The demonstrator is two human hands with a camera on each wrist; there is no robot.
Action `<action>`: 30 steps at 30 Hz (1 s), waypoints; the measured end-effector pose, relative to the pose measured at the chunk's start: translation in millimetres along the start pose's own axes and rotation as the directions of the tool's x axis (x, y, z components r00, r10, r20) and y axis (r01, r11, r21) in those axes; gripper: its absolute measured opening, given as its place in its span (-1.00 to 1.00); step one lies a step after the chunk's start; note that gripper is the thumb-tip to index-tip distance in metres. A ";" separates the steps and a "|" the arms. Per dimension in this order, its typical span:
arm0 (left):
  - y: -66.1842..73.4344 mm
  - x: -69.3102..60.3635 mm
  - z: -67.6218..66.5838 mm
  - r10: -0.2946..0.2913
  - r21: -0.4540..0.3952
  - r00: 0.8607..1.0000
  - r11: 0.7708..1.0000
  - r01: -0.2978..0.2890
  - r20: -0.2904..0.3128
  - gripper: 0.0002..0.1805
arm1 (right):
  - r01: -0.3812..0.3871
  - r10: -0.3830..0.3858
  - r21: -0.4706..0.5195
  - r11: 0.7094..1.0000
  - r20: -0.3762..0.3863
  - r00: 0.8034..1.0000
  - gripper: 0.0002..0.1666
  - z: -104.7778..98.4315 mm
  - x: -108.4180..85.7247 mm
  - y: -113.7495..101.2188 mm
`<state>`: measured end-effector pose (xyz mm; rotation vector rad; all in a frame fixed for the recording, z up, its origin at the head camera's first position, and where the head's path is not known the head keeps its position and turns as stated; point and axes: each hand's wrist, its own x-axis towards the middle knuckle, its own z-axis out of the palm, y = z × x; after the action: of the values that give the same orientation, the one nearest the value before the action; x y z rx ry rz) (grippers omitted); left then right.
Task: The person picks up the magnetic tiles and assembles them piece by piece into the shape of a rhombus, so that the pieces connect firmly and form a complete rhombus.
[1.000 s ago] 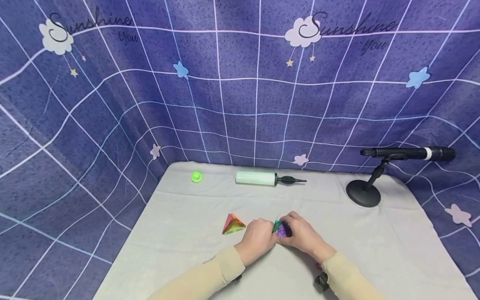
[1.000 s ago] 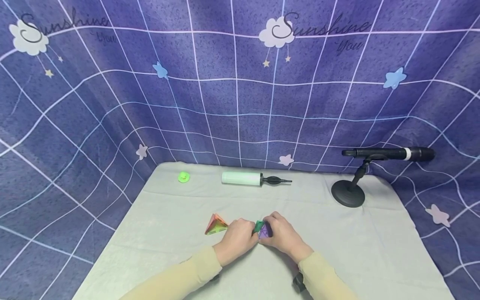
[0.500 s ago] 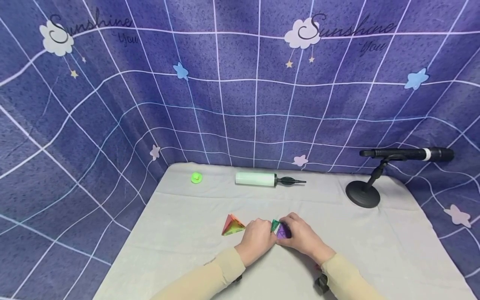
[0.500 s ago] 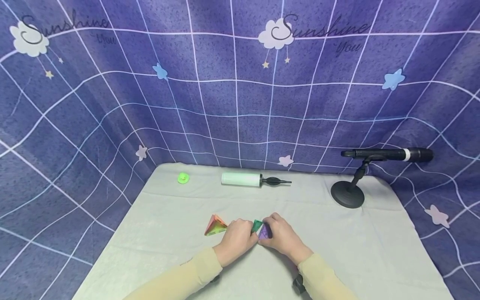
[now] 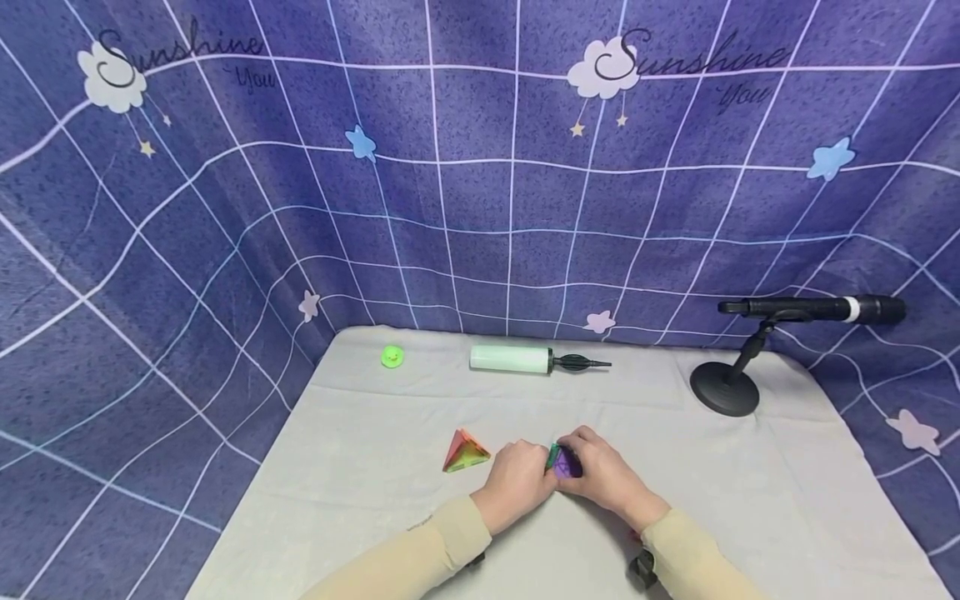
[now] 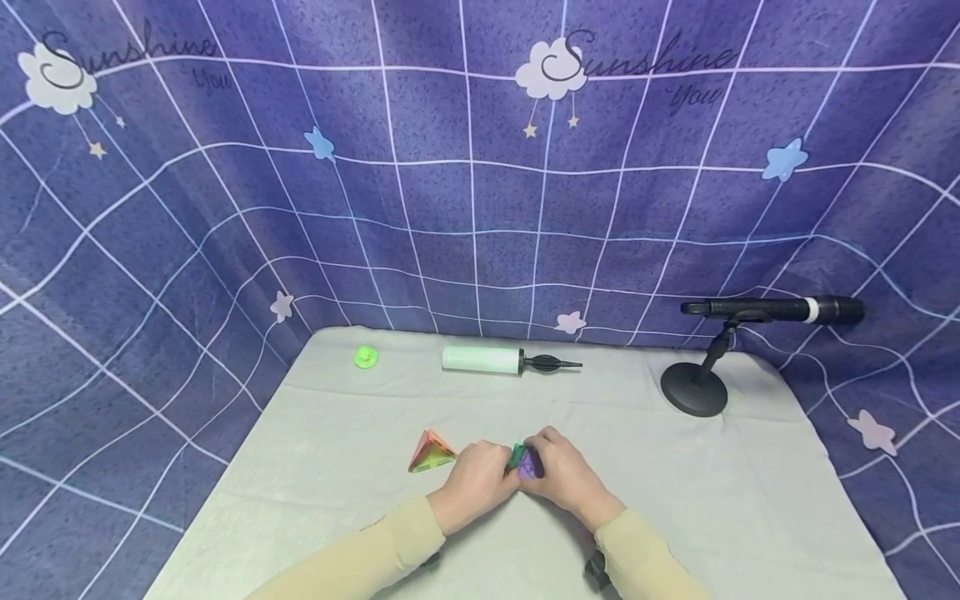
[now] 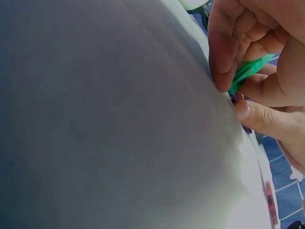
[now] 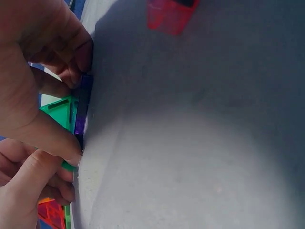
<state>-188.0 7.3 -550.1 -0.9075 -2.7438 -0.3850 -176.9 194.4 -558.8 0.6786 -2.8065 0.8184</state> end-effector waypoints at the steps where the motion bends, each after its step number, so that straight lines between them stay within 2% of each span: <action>1: 0.1 -0.1 0.5 0.003 -0.001 1.000 1.000 -0.003 0.000 -0.59 | 0.001 -0.001 0.000 1.000 -0.003 1.000 -0.25 0.1 0.0 -0.3; 10: -1.3 -0.7 3.7 0.006 0.018 1.000 1.000 -0.007 0.012 -0.61 | -0.027 0.027 -0.010 1.000 0.017 0.999 -0.22 -2.7 1.3 -4.0; 18: -0.9 -3.9 -1.6 0.006 -0.022 0.994 1.000 -0.004 0.105 -0.72 | -0.090 0.090 -0.001 0.996 0.073 0.993 -0.18 -8.0 2.6 -3.8; 25: -8.8 -4.3 1.5 0.058 -0.123 0.992 0.991 -0.043 0.114 -0.75 | -0.110 0.110 -0.007 0.994 0.066 0.992 -0.19 -7.8 3.1 -6.4; 30: -13.1 -4.0 2.3 0.101 -0.125 0.983 0.989 -0.082 0.152 -0.78 | -0.125 0.126 -0.011 0.992 0.063 0.990 -0.20 -7.3 1.6 -6.5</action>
<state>-193.1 -4.3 -555.7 -1.1363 -2.8330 -0.4824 -175.2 192.9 -549.2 0.5408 -2.9336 0.8208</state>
